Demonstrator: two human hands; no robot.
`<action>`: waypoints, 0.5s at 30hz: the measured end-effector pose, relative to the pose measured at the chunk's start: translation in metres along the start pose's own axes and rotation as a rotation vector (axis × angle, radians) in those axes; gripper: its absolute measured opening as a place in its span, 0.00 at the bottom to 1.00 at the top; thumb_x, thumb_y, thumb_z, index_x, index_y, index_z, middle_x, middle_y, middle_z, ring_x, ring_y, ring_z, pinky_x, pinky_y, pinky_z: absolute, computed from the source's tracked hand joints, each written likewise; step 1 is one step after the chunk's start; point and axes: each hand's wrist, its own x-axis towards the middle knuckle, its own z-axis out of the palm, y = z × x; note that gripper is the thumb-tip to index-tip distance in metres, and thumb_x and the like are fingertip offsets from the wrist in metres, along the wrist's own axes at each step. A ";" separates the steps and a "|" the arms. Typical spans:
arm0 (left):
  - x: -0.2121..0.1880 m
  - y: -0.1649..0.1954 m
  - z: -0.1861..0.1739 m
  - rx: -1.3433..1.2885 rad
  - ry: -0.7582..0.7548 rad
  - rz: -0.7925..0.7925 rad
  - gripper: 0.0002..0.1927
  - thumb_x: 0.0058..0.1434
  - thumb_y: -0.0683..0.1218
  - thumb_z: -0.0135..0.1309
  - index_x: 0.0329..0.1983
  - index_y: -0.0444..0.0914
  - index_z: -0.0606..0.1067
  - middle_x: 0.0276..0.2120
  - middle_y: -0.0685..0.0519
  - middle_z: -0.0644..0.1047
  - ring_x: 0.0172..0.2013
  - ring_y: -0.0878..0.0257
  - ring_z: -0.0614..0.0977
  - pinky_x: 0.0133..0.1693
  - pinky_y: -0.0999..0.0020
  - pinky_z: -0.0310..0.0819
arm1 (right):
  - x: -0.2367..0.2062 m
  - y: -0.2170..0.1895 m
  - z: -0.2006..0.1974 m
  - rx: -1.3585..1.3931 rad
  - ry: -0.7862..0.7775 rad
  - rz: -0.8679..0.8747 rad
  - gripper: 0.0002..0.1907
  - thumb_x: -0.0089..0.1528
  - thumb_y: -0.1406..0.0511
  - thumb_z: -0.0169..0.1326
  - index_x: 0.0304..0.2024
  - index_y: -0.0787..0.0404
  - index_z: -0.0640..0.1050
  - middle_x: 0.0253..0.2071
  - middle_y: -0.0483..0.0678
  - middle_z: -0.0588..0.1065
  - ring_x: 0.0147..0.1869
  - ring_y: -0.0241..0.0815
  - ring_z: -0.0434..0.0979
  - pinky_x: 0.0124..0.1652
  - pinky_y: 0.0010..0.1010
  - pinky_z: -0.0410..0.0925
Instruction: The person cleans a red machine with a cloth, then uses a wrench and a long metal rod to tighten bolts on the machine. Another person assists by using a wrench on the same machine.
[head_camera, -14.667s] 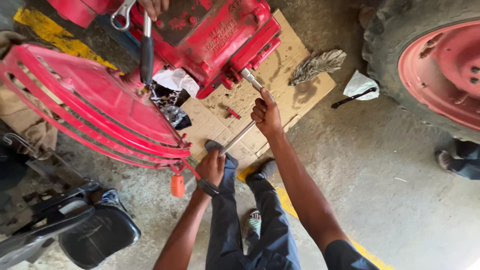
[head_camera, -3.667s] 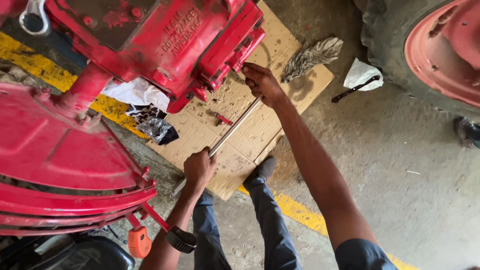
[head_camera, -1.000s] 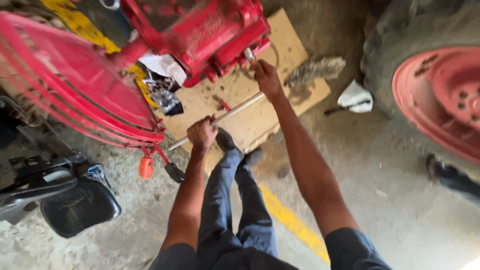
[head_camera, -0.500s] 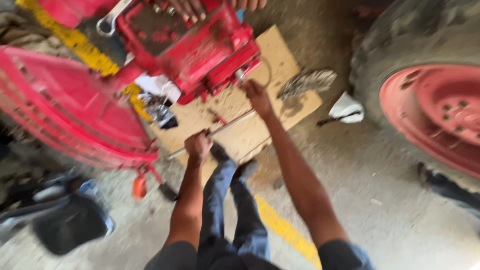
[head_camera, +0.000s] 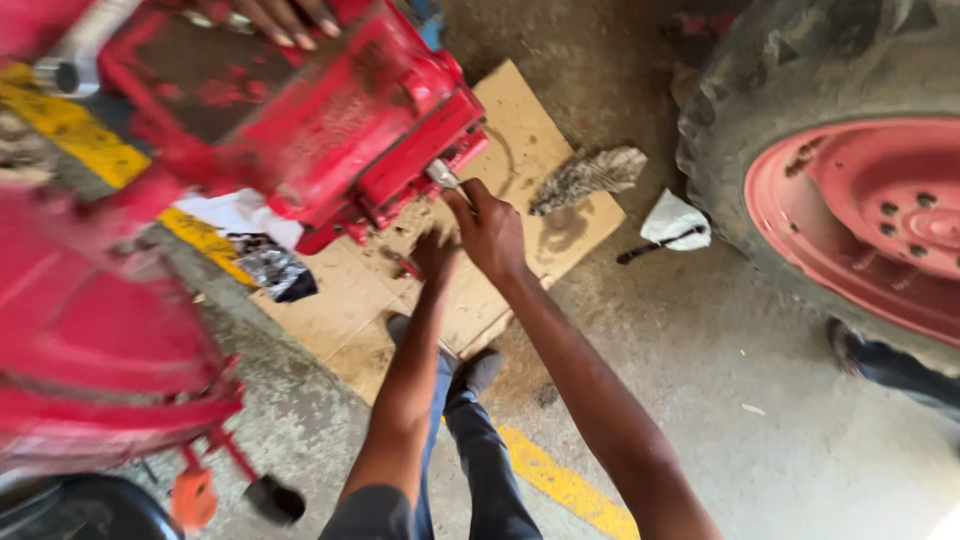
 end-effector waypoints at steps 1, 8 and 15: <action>0.013 0.014 0.027 -0.194 -0.005 -0.046 0.13 0.68 0.56 0.53 0.38 0.43 0.72 0.35 0.45 0.71 0.38 0.47 0.73 0.40 0.51 0.68 | -0.001 0.004 0.001 -0.024 0.005 -0.028 0.16 0.70 0.53 0.53 0.40 0.60 0.75 0.25 0.59 0.75 0.29 0.62 0.76 0.28 0.50 0.65; 0.034 0.100 0.102 -1.320 -0.096 -0.282 0.21 0.73 0.59 0.48 0.58 0.40 0.66 0.59 0.44 0.63 0.61 0.50 0.63 0.60 0.53 0.61 | 0.011 0.007 -0.016 -0.069 -0.262 -0.064 0.19 0.72 0.53 0.47 0.46 0.64 0.69 0.25 0.60 0.76 0.30 0.63 0.78 0.31 0.54 0.68; 0.025 0.155 0.106 -1.641 -0.307 -0.111 0.32 0.75 0.61 0.45 0.72 0.35 0.64 0.75 0.44 0.58 0.76 0.52 0.58 0.74 0.54 0.57 | 0.033 0.029 -0.042 0.007 -0.562 -0.105 0.22 0.67 0.56 0.51 0.56 0.62 0.71 0.50 0.63 0.77 0.41 0.54 0.81 0.43 0.48 0.72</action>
